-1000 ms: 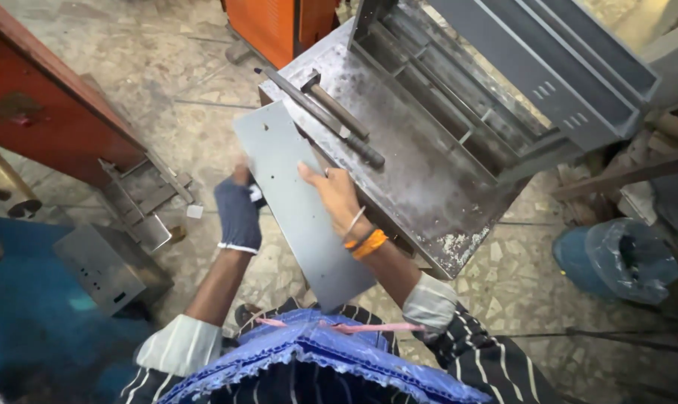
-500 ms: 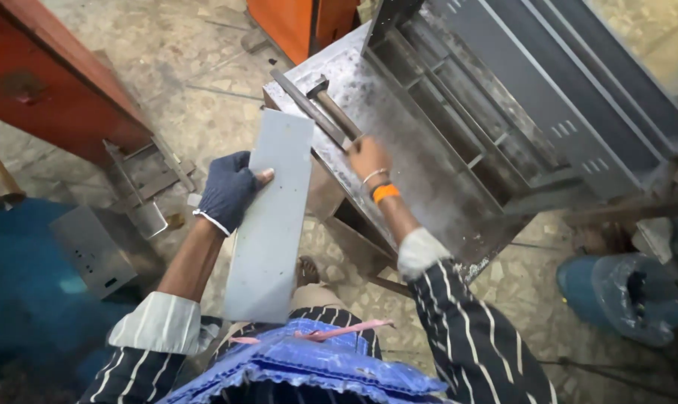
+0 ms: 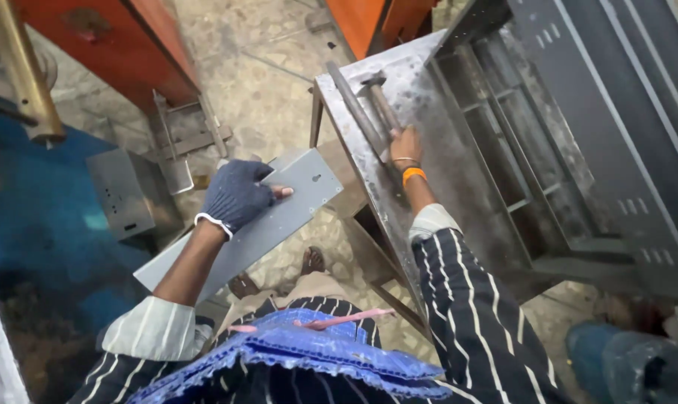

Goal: Recorder is assembling and spot welding metal components to create enclosures on a factory production floor.

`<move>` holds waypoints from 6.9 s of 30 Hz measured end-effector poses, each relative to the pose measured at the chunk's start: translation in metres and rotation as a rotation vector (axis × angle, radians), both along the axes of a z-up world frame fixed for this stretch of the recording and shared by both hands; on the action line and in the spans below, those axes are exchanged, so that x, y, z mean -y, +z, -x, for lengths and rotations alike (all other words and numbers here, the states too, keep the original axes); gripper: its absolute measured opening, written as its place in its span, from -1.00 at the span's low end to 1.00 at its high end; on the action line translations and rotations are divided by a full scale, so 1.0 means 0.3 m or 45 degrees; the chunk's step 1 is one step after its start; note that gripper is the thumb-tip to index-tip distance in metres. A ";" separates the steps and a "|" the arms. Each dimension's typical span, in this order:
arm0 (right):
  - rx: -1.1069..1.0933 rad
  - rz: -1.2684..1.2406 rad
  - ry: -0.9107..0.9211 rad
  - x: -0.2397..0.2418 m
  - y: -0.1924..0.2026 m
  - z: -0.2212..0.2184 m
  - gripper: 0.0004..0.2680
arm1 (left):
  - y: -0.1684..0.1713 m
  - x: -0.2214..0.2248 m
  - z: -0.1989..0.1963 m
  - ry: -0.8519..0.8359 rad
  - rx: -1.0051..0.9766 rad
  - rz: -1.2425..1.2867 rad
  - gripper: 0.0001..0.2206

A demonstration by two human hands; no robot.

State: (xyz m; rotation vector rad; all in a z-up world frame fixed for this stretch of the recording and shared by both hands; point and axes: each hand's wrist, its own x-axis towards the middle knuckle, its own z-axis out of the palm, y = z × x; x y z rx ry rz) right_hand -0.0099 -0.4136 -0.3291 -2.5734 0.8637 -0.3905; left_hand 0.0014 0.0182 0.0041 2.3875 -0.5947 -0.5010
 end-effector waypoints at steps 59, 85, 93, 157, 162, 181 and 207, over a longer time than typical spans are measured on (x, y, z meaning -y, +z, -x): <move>-0.928 -0.266 1.688 -0.998 1.273 -0.002 -0.64 | -0.019 -0.501 0.236 -0.184 -0.151 -0.188 -0.55; -0.417 -0.328 0.380 -0.026 0.373 -0.214 -0.44 | -0.003 -0.450 0.017 0.315 -0.013 0.262 -0.61; -0.002 -0.414 0.481 -0.178 0.240 -0.105 -0.32 | -0.012 -0.430 0.028 0.684 -0.063 0.357 -0.62; 0.117 0.109 1.125 -1.985 1.141 -0.062 -0.18 | -0.128 -1.334 -0.070 0.824 -0.196 1.039 -0.58; 0.111 0.234 1.159 -1.984 1.166 -0.057 -0.21 | -0.041 -1.352 -0.104 0.736 0.270 0.402 -0.85; 0.126 0.175 1.160 -2.001 1.174 -0.062 -0.25 | -0.085 -1.296 -0.171 0.728 0.835 1.057 -0.82; 0.009 0.178 1.165 -1.995 1.190 -0.077 -0.23 | -0.023 -1.213 -0.247 0.619 0.226 1.006 -0.63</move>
